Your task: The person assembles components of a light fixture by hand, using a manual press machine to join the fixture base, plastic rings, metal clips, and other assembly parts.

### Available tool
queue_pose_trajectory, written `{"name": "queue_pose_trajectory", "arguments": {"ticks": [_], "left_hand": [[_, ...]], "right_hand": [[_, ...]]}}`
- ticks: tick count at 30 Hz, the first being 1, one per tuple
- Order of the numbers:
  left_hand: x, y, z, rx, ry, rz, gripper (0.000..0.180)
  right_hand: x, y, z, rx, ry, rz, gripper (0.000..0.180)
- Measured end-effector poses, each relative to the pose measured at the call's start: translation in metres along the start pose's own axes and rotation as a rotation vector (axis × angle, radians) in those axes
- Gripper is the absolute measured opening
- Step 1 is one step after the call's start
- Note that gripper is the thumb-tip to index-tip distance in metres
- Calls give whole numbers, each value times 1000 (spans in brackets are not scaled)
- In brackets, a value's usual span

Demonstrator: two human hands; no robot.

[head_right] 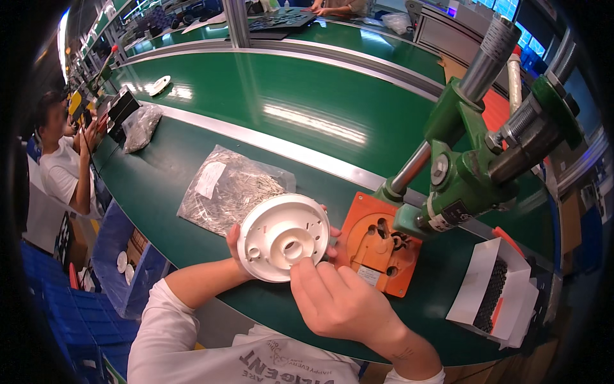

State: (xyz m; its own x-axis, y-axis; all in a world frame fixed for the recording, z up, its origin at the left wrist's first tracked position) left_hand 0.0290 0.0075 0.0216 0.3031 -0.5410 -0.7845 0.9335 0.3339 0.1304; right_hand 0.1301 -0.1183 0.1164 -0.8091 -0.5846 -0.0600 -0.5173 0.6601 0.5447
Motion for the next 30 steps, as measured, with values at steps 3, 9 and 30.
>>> {"name": "queue_pose_trajectory", "arguments": {"ticks": [3,9,30], "left_hand": [[-2,-2,0,-12,8,-5,143],[0,0,1,15,4,-10,142],[-1,-5,7,71,118,94,143]], "right_hand": [[2,1,-1,48,-5,-30,21],[-4,-5,-1,-50,234,44,19],[-17,-7,6,-190,687,533,19]]}}
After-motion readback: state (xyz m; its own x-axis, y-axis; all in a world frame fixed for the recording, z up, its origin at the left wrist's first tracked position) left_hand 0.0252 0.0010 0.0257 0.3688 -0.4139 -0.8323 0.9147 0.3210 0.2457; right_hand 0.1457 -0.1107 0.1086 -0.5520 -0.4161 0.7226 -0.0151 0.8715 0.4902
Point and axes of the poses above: each hand's wrist, its own y-axis towards the middle knuckle, its own z-axis out of the palm, x = y × z, the point moved 4 cm from there along y, towards the middle knuckle, and after that the axes turned 13 degrees about y, right-handed, at the moved point
